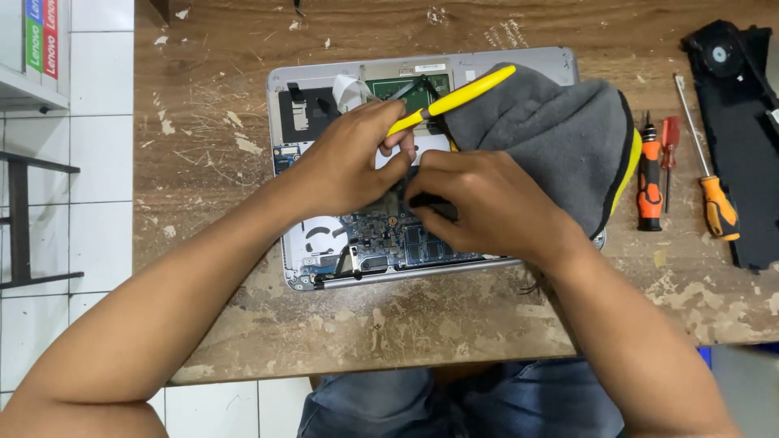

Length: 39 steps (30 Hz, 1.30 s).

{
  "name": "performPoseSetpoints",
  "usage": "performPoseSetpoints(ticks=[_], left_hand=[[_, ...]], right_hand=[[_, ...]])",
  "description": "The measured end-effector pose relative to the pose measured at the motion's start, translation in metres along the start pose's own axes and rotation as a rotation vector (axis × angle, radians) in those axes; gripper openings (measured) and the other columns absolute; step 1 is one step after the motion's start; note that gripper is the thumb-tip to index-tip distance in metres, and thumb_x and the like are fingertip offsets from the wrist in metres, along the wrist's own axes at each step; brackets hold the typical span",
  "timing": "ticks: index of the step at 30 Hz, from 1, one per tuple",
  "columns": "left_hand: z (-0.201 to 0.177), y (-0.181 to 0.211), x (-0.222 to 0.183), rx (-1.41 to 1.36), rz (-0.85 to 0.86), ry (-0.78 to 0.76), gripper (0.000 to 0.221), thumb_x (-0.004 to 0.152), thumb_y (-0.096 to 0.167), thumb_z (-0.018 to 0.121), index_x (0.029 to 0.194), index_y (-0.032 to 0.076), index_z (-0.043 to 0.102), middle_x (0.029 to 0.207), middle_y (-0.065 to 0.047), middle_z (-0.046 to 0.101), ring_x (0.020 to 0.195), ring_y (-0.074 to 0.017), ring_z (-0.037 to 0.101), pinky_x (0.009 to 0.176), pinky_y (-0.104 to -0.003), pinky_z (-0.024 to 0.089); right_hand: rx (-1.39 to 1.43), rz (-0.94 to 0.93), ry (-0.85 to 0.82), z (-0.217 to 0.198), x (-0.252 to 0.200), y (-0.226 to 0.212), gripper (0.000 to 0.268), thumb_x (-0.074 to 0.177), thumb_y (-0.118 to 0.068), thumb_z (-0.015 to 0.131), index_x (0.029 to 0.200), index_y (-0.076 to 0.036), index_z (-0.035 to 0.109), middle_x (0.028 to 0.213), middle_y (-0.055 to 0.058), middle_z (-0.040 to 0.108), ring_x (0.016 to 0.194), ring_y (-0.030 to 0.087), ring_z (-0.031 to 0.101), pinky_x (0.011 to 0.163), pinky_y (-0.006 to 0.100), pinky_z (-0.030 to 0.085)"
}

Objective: Reassembling internal components of a laptop, specifically connecting ribbon cables to the motherboard using hands and a small tool.

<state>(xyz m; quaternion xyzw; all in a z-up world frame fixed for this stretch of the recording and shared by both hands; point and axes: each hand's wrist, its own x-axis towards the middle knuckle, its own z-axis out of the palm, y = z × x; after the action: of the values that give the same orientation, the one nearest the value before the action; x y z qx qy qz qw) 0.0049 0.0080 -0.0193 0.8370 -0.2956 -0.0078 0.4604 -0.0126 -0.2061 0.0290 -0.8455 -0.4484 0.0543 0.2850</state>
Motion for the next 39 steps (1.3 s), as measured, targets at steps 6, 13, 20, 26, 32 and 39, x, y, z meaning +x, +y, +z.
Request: performPoseSetpoints(ticks=[6,13,20,26,32,39], left_hand=[[-0.001,0.002,0.001,-0.020,0.011,0.015,0.021,0.090,0.002,0.065,0.084,0.011,0.046,0.070,-0.007,0.049,0.075,-0.0348,0.060,0.068,-0.045,0.049],[0.001,-0.001,0.001,-0.029,0.005,0.017,0.021,0.091,0.001,0.063,0.083,0.010,0.046,0.069,-0.008,0.050,0.073,-0.0347,0.059,0.067,-0.044,0.048],[-0.001,0.006,0.002,-0.063,-0.007,0.013,0.021,0.092,0.000,0.062,0.083,0.009,0.045,0.069,-0.009,0.050,0.072,-0.0339,0.058,0.067,-0.043,0.047],[-0.003,0.007,0.000,-0.098,-0.035,-0.001,0.017,0.094,0.000,0.060,0.084,0.009,0.049,0.071,-0.007,0.051,0.072,-0.0285,0.058,0.067,-0.040,0.047],[-0.002,0.005,0.000,-0.084,-0.004,0.016,0.019,0.094,0.000,0.061,0.084,0.009,0.048,0.071,-0.008,0.051,0.072,-0.0307,0.059,0.066,-0.040,0.048],[-0.003,0.005,0.001,-0.085,0.003,0.026,0.016,0.094,0.003,0.061,0.084,0.009,0.050,0.070,-0.006,0.051,0.072,-0.0286,0.059,0.068,-0.041,0.049]], right_hand=[[-0.022,0.077,0.041,0.009,0.003,-0.002,0.014,0.078,-0.006,0.076,0.091,-0.009,0.074,0.076,0.005,0.065,0.069,0.032,0.068,0.058,0.039,0.051],[0.003,0.137,0.116,0.015,0.005,0.000,0.016,0.075,-0.001,0.077,0.089,-0.007,0.072,0.072,0.005,0.062,0.066,0.030,0.067,0.056,0.037,0.050],[0.206,0.076,0.194,0.000,0.003,0.009,0.017,0.076,0.004,0.075,0.088,-0.008,0.070,0.071,0.006,0.061,0.068,0.028,0.067,0.061,0.035,0.052],[0.315,0.060,0.113,-0.017,0.001,0.009,0.018,0.077,0.009,0.073,0.089,-0.003,0.072,0.072,0.012,0.065,0.069,0.029,0.068,0.063,0.037,0.053],[0.175,0.124,-0.028,-0.013,0.005,0.001,0.015,0.076,0.006,0.072,0.090,0.000,0.074,0.071,0.015,0.067,0.065,0.035,0.068,0.057,0.042,0.053],[0.094,0.212,-0.027,-0.004,0.008,-0.001,0.016,0.077,0.001,0.073,0.092,-0.004,0.076,0.075,0.011,0.069,0.069,0.034,0.069,0.058,0.042,0.054]])
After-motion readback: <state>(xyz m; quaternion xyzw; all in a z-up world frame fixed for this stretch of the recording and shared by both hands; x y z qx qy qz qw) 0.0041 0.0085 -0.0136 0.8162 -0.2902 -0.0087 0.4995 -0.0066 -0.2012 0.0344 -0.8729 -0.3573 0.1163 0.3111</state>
